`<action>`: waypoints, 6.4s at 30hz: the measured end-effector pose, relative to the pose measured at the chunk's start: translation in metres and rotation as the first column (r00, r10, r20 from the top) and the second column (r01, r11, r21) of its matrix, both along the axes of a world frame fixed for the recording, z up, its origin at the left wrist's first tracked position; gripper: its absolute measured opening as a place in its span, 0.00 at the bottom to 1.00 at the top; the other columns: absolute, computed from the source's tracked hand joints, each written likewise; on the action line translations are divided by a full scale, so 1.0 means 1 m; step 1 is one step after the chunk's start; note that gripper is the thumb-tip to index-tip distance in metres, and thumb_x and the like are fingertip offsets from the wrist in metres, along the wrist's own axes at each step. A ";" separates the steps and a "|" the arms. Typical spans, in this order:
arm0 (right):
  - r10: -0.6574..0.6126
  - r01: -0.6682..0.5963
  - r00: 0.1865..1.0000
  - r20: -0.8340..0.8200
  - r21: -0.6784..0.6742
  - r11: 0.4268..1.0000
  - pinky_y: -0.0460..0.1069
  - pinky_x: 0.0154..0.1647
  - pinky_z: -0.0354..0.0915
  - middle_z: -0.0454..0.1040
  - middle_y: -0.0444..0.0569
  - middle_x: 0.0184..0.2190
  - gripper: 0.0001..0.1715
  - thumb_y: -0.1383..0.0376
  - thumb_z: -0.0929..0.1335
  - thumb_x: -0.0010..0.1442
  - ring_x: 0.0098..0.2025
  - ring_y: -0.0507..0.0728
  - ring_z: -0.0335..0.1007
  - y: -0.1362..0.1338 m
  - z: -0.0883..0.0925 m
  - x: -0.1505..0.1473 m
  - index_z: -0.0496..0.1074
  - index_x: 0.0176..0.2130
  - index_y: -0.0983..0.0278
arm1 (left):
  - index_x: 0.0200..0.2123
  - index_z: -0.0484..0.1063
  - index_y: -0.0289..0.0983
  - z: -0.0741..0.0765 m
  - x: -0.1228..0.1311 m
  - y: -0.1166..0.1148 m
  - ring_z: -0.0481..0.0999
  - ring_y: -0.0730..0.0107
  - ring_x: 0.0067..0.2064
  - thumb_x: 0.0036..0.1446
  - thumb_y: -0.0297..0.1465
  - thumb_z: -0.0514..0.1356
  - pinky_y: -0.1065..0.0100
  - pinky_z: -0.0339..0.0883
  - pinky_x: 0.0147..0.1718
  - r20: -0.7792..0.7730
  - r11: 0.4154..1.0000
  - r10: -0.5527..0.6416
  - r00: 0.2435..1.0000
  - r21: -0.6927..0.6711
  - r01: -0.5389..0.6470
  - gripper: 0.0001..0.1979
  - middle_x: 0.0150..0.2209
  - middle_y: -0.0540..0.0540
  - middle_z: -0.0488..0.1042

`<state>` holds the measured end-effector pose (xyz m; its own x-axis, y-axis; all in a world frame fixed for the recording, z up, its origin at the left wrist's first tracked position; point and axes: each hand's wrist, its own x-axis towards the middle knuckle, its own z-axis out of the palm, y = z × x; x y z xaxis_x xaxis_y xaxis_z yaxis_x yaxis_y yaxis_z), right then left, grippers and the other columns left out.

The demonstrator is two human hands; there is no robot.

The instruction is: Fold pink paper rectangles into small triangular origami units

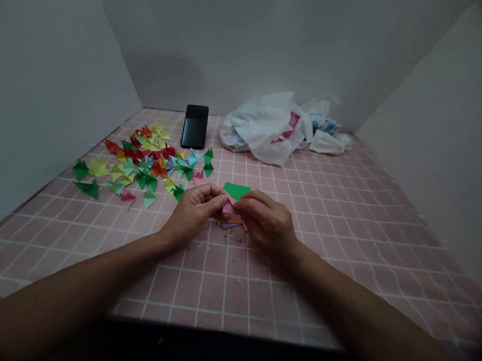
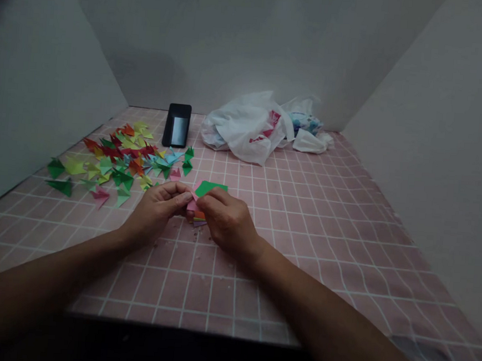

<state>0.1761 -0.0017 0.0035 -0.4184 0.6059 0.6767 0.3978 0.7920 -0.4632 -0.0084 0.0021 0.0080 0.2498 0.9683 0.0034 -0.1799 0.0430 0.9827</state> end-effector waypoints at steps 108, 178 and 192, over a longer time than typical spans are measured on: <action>-0.173 -0.370 0.809 -0.562 -0.714 0.594 0.44 0.24 0.63 0.70 0.40 0.25 0.16 0.54 0.74 0.58 0.24 0.48 0.65 -0.002 0.003 -0.011 0.69 0.33 0.62 | 0.35 0.74 0.36 0.000 0.003 -0.001 0.76 0.74 0.33 0.53 0.30 0.69 0.72 0.71 0.33 -0.150 0.966 0.128 0.980 0.243 -0.089 0.08 0.32 0.50 0.76; -0.112 -0.066 0.905 -0.411 -0.394 0.917 0.49 0.31 0.64 0.69 0.44 0.34 0.03 0.69 0.69 0.64 0.32 0.52 0.66 -0.010 -0.001 -0.011 0.70 0.37 0.60 | 0.33 0.71 0.37 -0.001 -0.001 -0.010 0.80 0.70 0.37 0.59 0.22 0.64 0.70 0.74 0.35 -0.270 0.720 0.251 0.929 0.694 0.007 0.06 0.36 0.45 0.78; -0.113 -0.141 0.906 -0.408 -0.543 0.827 0.47 0.28 0.62 0.68 0.42 0.27 0.05 0.66 0.67 0.64 0.28 0.50 0.64 -0.005 -0.001 -0.009 0.69 0.34 0.62 | 0.32 0.75 0.35 0.001 0.002 -0.012 0.74 0.72 0.29 0.57 0.31 0.64 0.71 0.70 0.29 -0.238 0.955 0.093 0.967 0.296 -0.019 0.05 0.28 0.49 0.74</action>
